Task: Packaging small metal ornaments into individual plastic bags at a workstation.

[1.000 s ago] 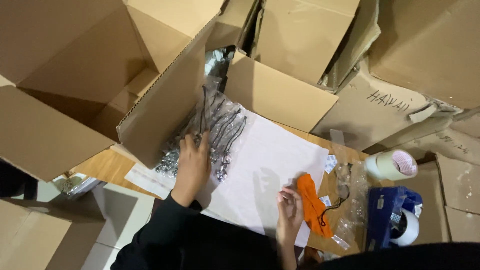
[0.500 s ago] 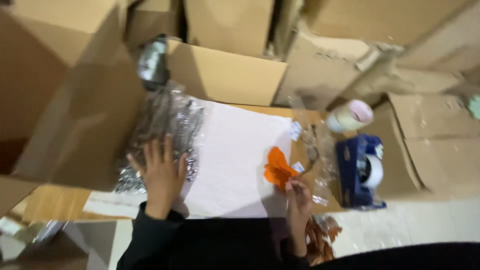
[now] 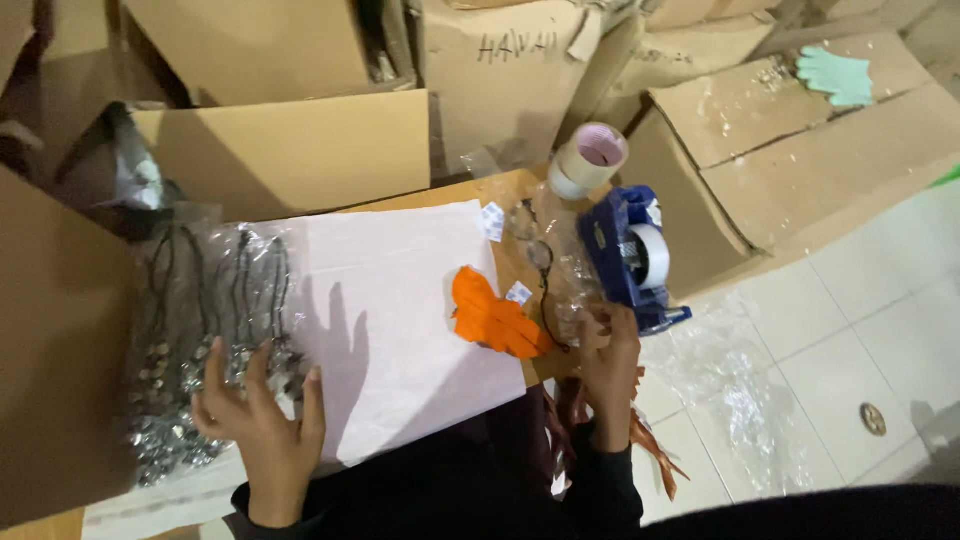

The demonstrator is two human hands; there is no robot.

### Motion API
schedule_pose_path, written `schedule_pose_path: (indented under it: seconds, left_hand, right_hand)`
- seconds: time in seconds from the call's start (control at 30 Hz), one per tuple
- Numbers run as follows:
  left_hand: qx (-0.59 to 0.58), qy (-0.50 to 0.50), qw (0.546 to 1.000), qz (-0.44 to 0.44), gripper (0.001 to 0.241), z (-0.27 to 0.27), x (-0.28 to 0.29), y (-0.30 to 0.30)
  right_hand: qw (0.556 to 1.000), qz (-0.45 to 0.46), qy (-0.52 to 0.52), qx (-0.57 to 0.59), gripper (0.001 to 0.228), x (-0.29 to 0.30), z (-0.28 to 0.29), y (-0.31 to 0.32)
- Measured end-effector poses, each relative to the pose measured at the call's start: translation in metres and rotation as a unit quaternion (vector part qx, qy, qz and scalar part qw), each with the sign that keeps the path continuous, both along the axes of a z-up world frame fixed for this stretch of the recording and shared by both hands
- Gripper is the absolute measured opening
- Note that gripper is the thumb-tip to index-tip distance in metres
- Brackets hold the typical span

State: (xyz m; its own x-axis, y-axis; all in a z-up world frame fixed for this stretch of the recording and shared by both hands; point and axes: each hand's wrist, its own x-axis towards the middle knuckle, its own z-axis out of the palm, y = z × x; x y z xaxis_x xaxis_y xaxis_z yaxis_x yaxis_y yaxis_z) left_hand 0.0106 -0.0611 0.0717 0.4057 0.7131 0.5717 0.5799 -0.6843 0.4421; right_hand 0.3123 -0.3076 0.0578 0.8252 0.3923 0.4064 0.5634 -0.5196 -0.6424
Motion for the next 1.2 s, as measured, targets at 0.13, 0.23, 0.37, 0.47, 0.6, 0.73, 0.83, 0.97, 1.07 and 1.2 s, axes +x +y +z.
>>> schedule_pose_path:
  seconds: [0.13,0.23,0.37,0.47,0.6,0.73,0.83,0.97,1.07,1.2]
  left_hand:
    - [0.007,0.001,1.0,-0.012,0.048,0.009,0.005,-0.002]
    - [0.035,-0.009,0.999,0.002,0.051,0.008,0.007,-0.004]
    - [0.023,-0.018,0.999,-0.023,0.048,0.011,0.01,-0.008]
    - [0.018,-0.011,1.0,-0.021,0.048,0.008,0.01,-0.009]
    - [-0.013,-0.017,1.0,-0.017,0.051,0.002,0.009,-0.01]
    - [0.002,-0.012,1.0,-0.018,0.049,0.002,0.008,-0.009]
    - [0.018,-0.005,1.0,-0.021,0.051,0.001,0.009,-0.01]
    - [0.003,-0.016,0.999,-0.03,0.049,-0.001,0.011,-0.011]
    - [-0.002,-0.017,0.999,-0.037,0.049,0.004,0.014,-0.014]
    - [0.009,-0.01,0.999,-0.046,0.054,0.0,0.014,-0.012]
  right_hand:
    - [0.998,-0.041,-0.016,-0.04,0.017,0.012,-0.025,-0.007]
    - [0.994,-0.039,-0.01,-0.101,0.051,0.017,-0.046,-0.011]
    - [0.984,-0.067,-0.036,-0.161,0.067,0.006,-0.043,-0.001]
    - [0.986,-0.057,-0.072,-0.141,0.066,0.009,-0.049,-0.001]
    - [0.983,-0.089,0.019,-0.156,0.045,0.003,-0.026,-0.002]
    - [0.986,-0.099,0.018,-0.131,0.043,0.002,-0.02,-0.017]
    - [0.989,-0.083,0.036,-0.117,0.04,-0.003,-0.008,-0.027]
    - [0.992,-0.095,0.012,-0.083,0.032,-0.011,0.01,-0.029]
    - [0.991,-0.115,0.004,-0.073,0.029,-0.015,0.025,-0.035]
    - [0.986,-0.124,-0.104,-0.048,0.021,-0.024,0.039,-0.047]
